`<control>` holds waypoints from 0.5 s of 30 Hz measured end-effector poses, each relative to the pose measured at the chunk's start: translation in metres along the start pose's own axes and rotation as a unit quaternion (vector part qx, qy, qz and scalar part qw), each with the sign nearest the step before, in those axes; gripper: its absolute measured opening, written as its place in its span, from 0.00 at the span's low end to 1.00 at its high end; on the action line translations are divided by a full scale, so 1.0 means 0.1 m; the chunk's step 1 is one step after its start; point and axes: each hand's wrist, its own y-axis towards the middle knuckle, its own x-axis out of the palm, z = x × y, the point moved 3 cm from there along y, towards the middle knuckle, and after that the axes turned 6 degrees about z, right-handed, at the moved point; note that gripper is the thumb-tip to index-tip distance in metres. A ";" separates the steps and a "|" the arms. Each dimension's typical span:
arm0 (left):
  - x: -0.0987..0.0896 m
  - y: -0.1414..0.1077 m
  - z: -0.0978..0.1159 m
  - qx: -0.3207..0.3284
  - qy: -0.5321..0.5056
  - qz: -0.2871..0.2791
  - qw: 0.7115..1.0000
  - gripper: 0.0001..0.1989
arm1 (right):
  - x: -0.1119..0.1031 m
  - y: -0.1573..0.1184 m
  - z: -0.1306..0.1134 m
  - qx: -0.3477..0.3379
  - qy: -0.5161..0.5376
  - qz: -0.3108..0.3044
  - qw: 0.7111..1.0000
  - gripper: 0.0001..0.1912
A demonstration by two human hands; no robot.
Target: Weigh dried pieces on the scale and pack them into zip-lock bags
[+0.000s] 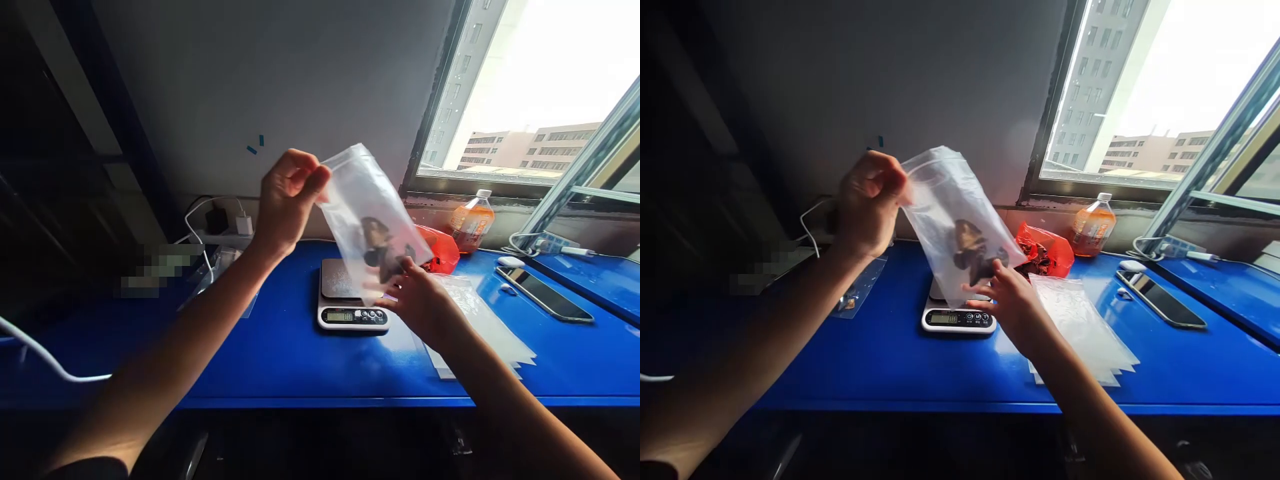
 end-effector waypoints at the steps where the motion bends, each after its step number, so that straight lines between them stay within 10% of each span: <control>1: 0.10 -0.02 0.02 0.002 0.008 -0.013 1.000 0.12 | -0.03 -0.02 -0.03 -0.001 0.011 0.020 1.000 0.18; 5: 0.52 -0.20 -0.06 -0.036 0.088 -0.102 0.990 0.11 | -0.42 -0.16 -0.29 -0.118 0.043 0.187 0.974 0.12; 9: 1.06 -0.50 -0.29 -0.077 0.149 -0.221 0.961 0.10 | -1.07 -0.29 -0.56 -0.278 0.035 0.371 0.885 0.11; 15: 1.81 -0.87 -0.59 -0.037 0.352 -0.392 0.849 0.16 | -1.76 -0.19 -0.63 -0.339 0.000 0.491 0.803 0.17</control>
